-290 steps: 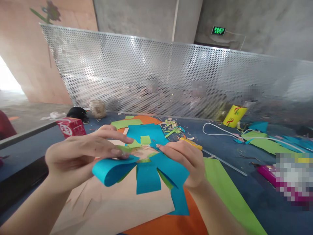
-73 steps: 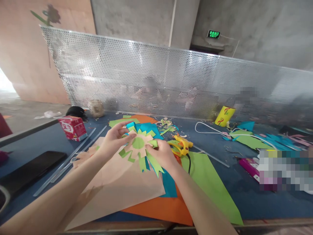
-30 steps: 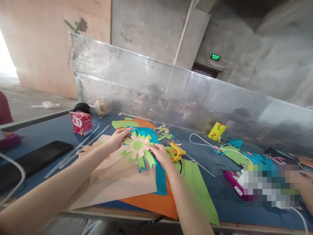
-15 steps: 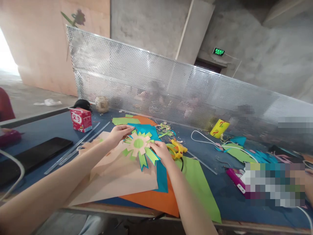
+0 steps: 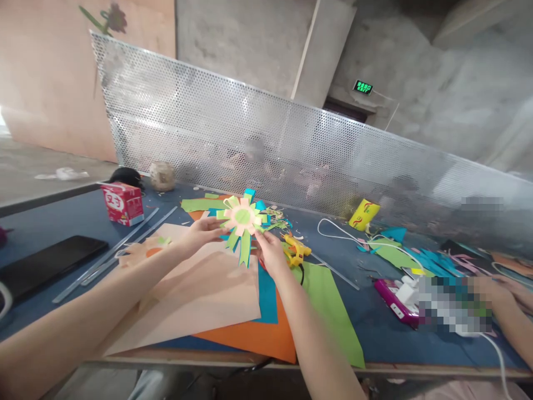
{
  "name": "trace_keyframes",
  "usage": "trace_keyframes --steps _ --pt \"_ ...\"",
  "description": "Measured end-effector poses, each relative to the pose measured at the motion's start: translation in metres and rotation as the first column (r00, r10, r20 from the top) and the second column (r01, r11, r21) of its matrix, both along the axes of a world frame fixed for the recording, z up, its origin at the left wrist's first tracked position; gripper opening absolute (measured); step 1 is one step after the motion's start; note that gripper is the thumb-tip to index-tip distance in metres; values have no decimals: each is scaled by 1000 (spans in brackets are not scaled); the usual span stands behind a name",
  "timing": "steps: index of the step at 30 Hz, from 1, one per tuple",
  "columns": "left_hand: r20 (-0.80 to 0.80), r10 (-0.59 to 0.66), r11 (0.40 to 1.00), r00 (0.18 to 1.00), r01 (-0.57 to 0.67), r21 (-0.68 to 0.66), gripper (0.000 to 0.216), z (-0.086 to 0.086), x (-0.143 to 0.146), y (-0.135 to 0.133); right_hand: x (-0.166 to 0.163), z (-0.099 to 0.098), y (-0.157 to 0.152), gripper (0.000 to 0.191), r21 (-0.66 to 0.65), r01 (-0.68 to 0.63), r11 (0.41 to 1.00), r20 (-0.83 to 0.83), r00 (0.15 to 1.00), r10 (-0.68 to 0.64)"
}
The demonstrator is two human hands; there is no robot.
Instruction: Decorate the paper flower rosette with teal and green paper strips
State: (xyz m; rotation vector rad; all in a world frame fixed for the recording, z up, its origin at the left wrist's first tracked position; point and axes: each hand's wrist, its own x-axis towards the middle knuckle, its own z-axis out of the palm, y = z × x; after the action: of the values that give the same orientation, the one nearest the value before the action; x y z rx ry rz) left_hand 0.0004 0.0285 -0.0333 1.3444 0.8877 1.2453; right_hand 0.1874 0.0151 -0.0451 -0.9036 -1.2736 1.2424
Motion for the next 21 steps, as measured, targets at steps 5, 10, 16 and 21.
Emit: trace_keyframes --steps 5,10,16,21 --pt "7 84 996 996 -84 19 24 -1 1 4 0 -4 2 29 -2 -86 996 -70 994 85" --pt "1 42 999 999 -42 20 23 -2 1 4 -1 -2 2 28 11 -74 997 -61 995 75" --pt "-53 -29 998 998 25 -63 27 -1 4 -1 3 -4 7 28 12 -7 1000 -46 999 8" --pt "-73 -8 996 997 2 -86 23 -2 4 0 6 -6 10 26 5 0 1000 -28 1000 0"
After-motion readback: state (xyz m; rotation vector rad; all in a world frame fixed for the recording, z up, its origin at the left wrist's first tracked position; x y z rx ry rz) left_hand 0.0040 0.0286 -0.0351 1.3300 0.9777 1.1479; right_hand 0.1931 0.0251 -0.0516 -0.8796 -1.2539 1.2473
